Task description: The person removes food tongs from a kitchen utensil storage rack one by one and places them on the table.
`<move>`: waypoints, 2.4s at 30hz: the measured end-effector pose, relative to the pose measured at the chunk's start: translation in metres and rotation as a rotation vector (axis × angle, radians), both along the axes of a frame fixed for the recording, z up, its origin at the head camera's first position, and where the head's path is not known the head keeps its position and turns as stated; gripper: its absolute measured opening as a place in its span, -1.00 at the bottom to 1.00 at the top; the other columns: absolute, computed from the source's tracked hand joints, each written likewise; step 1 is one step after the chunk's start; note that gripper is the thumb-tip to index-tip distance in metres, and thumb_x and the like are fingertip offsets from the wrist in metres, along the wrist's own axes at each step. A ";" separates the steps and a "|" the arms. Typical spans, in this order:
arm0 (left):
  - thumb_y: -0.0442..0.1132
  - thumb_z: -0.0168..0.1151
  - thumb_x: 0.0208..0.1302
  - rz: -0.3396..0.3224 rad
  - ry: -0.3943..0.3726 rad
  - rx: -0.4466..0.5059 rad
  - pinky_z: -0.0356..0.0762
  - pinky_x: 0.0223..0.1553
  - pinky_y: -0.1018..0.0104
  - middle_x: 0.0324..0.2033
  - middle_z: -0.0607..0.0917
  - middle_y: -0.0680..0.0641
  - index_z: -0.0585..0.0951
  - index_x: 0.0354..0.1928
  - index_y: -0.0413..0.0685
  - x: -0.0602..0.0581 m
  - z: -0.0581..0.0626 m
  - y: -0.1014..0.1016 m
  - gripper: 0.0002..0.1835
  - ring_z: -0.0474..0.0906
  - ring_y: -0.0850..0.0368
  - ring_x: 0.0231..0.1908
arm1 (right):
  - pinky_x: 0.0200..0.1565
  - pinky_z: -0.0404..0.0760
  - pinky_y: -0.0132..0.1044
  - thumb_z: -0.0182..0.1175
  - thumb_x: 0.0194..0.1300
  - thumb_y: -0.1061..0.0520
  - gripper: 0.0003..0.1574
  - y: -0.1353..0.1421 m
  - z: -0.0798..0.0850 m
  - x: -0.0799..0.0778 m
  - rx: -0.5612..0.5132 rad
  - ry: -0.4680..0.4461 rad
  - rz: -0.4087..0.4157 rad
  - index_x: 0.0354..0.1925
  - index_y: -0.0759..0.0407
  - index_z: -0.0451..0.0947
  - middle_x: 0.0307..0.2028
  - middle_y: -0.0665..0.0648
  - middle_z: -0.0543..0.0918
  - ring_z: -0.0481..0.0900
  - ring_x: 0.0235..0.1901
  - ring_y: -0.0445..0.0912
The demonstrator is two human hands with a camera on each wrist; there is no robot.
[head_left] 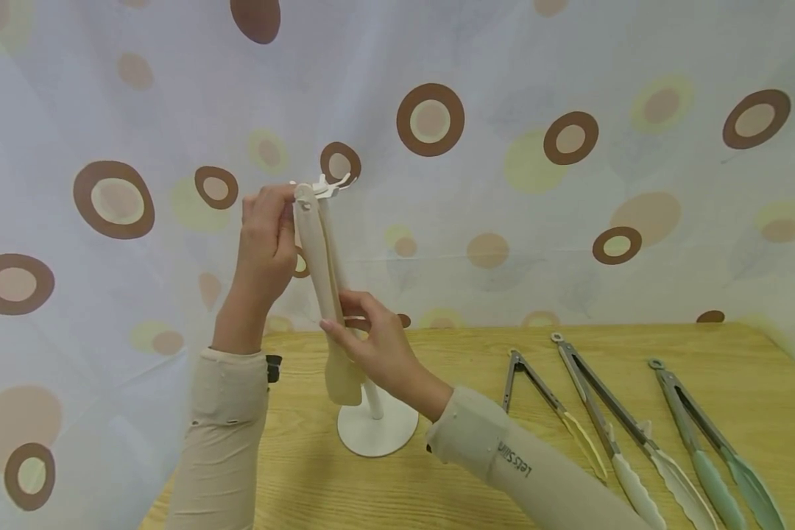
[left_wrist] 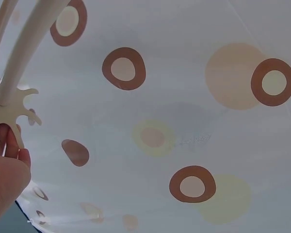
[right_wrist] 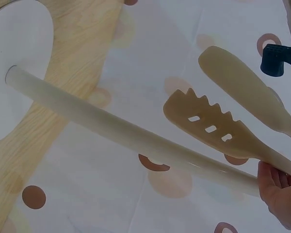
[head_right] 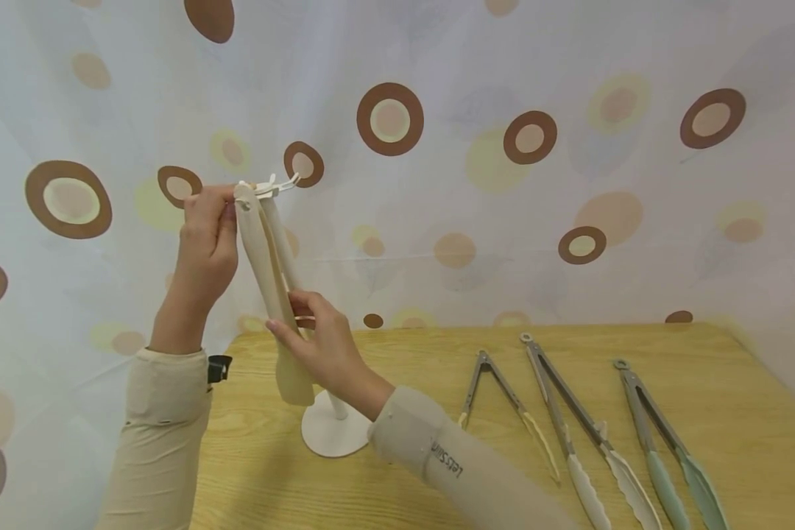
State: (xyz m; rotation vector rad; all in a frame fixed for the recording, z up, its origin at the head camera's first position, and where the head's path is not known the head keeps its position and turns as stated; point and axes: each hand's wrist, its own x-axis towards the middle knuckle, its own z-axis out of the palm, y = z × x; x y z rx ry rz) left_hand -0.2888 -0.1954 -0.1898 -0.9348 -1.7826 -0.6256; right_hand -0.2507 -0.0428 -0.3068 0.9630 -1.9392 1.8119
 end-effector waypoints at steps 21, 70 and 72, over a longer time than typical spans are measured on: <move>-0.49 -0.12 0.32 0.016 -0.003 0.009 0.13 -0.01 0.04 -0.29 0.54 -0.32 0.48 -0.17 -0.39 0.000 0.000 0.000 -0.82 0.40 -0.23 -0.20 | 0.01 0.54 -0.34 0.24 0.28 0.20 -0.50 0.000 0.003 0.002 -0.003 0.065 -0.017 0.15 0.32 0.41 0.05 0.20 0.56 0.58 0.01 -0.02; -0.44 -0.15 0.42 0.009 -0.022 0.023 0.15 0.03 0.11 -0.12 0.59 -0.31 0.52 -0.03 -0.37 -0.002 -0.002 0.003 -0.74 0.46 -0.22 -0.04 | -0.03 0.58 -0.24 0.27 0.20 0.35 -0.52 0.025 0.006 0.013 -0.100 0.126 0.017 0.08 0.40 0.41 -0.02 0.26 0.56 0.57 -0.06 0.01; -0.45 -0.15 0.42 0.011 -0.027 0.021 0.15 0.03 0.12 -0.10 0.59 -0.31 0.52 -0.02 -0.36 -0.001 -0.001 0.003 -0.73 0.46 -0.23 -0.02 | -0.03 0.58 -0.23 0.27 0.20 0.36 -0.52 0.028 0.006 0.012 -0.100 0.118 0.004 0.08 0.41 0.40 -0.02 0.27 0.55 0.56 -0.07 0.03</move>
